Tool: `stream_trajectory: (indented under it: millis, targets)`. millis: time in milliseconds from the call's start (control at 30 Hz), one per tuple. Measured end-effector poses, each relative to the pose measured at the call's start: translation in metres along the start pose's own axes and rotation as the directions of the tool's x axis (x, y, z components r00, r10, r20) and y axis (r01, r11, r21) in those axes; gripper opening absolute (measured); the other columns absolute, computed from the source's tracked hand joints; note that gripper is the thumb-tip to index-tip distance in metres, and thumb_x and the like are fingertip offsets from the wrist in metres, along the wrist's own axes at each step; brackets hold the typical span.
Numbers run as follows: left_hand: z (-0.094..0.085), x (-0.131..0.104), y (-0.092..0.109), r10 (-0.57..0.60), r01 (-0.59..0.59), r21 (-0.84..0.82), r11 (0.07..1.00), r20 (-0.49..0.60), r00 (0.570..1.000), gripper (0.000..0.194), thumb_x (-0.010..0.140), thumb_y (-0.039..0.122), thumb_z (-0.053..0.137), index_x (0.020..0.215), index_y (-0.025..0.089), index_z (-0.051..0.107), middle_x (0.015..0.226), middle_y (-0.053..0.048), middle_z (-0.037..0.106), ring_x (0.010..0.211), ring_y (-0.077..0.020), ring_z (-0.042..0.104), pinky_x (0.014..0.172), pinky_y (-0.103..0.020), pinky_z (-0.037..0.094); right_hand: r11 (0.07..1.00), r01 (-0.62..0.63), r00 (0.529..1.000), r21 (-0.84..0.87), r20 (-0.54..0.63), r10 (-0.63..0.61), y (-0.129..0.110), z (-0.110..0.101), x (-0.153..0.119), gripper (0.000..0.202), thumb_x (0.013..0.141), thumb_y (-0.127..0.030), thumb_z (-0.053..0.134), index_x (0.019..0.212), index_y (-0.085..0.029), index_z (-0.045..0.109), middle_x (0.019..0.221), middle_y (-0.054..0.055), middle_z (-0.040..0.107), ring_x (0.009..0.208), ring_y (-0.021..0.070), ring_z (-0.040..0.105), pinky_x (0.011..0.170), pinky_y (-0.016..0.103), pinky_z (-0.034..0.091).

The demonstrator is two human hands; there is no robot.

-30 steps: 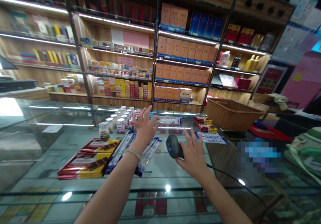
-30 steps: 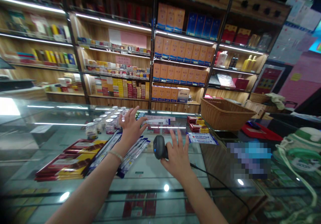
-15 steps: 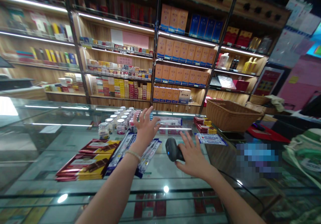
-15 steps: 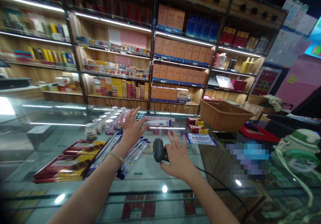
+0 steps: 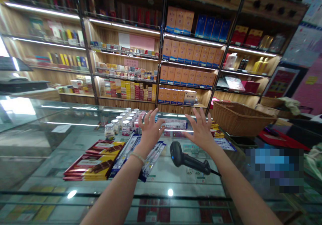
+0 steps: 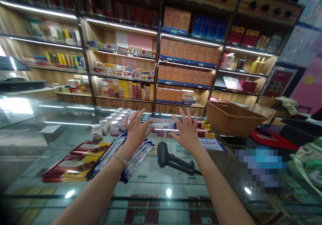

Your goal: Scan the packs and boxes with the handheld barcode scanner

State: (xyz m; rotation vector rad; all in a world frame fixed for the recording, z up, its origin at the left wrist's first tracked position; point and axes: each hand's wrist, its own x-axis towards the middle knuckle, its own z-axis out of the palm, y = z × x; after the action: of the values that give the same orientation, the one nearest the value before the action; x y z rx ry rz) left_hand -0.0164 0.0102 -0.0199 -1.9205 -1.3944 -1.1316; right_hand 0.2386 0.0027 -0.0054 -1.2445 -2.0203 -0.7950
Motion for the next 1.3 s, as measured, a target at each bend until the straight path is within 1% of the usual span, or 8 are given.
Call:
stream_trajectory:
  millis: [200, 367, 533, 700, 867, 1000, 1167, 1300]
  targets:
    - [0.0, 0.0, 0.0, 0.0, 0.0, 0.006, 1.0, 0.013, 1.0, 0.016, 0.083, 0.034, 0.077, 0.099, 0.031, 0.073, 0.161, -0.009, 0.045, 0.148, -0.0371, 0.037, 0.121, -0.07, 0.01, 0.999, 0.044, 0.997, 0.013, -0.07, -0.043, 0.003, 0.032, -0.008, 0.054, 0.088, -0.043, 0.071, 0.137, -0.026, 0.054, 0.165, 0.014, 0.033, 0.158, 0.0356, 0.013, 0.124, 0.063, 0.008]
    - [-0.001, 0.001, 0.002, 0.013, -0.014, 0.026, 1.0, 0.029, 0.999, 0.018, 0.083, 0.035, 0.078, 0.1, 0.031, 0.074, 0.161, -0.01, 0.045, 0.148, -0.0379, 0.037, 0.12, -0.07, 0.011, 0.999, 0.053, 0.992, 0.0, -0.118, -0.053, 0.007, 0.046, -0.021, 0.041, 0.09, -0.037, 0.071, 0.127, -0.025, 0.058, 0.157, 0.014, 0.044, 0.155, 0.0329, 0.024, 0.123, 0.06, 0.014]
    - [0.0, 0.0, 0.002, 0.032, -0.032, 0.023, 0.999, 0.04, 0.999, 0.018, 0.082, 0.035, 0.078, 0.1, 0.031, 0.074, 0.161, -0.008, 0.045, 0.148, -0.0379, 0.037, 0.121, -0.07, 0.009, 0.999, 0.051, 0.989, 0.016, -0.138, -0.049, 0.006, 0.044, -0.024, 0.03, 0.092, -0.035, 0.069, 0.119, -0.026, 0.062, 0.152, 0.012, 0.049, 0.154, 0.0303, 0.028, 0.123, 0.056, 0.016]
    - [0.001, 0.0, 0.004, 0.045, -0.045, -0.005, 0.999, 0.039, 0.998, 0.015, 0.085, 0.035, 0.075, 0.099, 0.031, 0.075, 0.163, -0.006, 0.044, 0.148, -0.0371, 0.037, 0.123, -0.067, 0.005, 0.999, 0.042, 0.986, 0.011, -0.16, -0.039, 0.004, 0.044, -0.022, 0.026, 0.093, -0.037, 0.068, 0.116, -0.027, 0.065, 0.148, 0.011, 0.052, 0.151, 0.0293, 0.032, 0.123, 0.054, 0.016]
    - [0.0, 0.0, 0.007, 0.073, -0.073, 0.014, 0.997, 0.043, 0.996, 0.016, 0.084, 0.035, 0.077, 0.099, 0.031, 0.074, 0.161, -0.008, 0.045, 0.147, -0.0366, 0.039, 0.122, -0.067, 0.008, 0.997, 0.07, 0.963, -0.041, -0.258, -0.079, 0.005, 0.048, -0.022, 0.023, 0.089, -0.033, 0.074, 0.11, -0.028, 0.066, 0.143, 0.01, 0.057, 0.145, 0.028, 0.04, 0.122, 0.051, 0.018]
    - [0.0, -0.001, 0.008, 0.086, -0.087, 0.016, 0.996, 0.043, 0.995, 0.016, 0.084, 0.035, 0.077, 0.1, 0.032, 0.074, 0.16, -0.008, 0.048, 0.146, -0.0361, 0.04, 0.121, -0.068, 0.011, 0.996, 0.071, 0.955, -0.062, -0.285, -0.086, 0.005, 0.047, -0.021, 0.02, 0.089, -0.029, 0.073, 0.108, -0.028, 0.066, 0.14, 0.009, 0.059, 0.14, 0.0264, 0.046, 0.122, 0.05, 0.019]
    - [0.001, -0.001, 0.009, 0.096, -0.096, 0.01, 0.995, 0.035, 0.995, 0.013, 0.087, 0.036, 0.074, 0.099, 0.031, 0.074, 0.159, -0.008, 0.048, 0.145, -0.0354, 0.041, 0.121, -0.068, 0.011, 0.998, 0.055, 0.941, -0.036, -0.332, -0.064, 0.004, 0.042, -0.019, 0.011, 0.092, -0.026, 0.07, 0.102, -0.028, 0.068, 0.134, 0.008, 0.065, 0.133, 0.0238, 0.052, 0.12, 0.047, 0.022]
    - [0.002, -0.001, 0.01, 0.109, -0.11, 0.007, 0.994, 0.018, 0.994, 0.013, 0.091, 0.039, 0.069, 0.098, 0.03, 0.074, 0.159, -0.008, 0.049, 0.145, -0.0339, 0.041, 0.121, -0.066, 0.01, 0.999, 0.039, 0.939, 0.013, -0.342, -0.032, 0.003, 0.039, -0.018, 0.003, 0.095, -0.028, 0.067, 0.097, -0.028, 0.069, 0.129, 0.005, 0.069, 0.128, 0.0226, 0.055, 0.117, 0.045, 0.024]
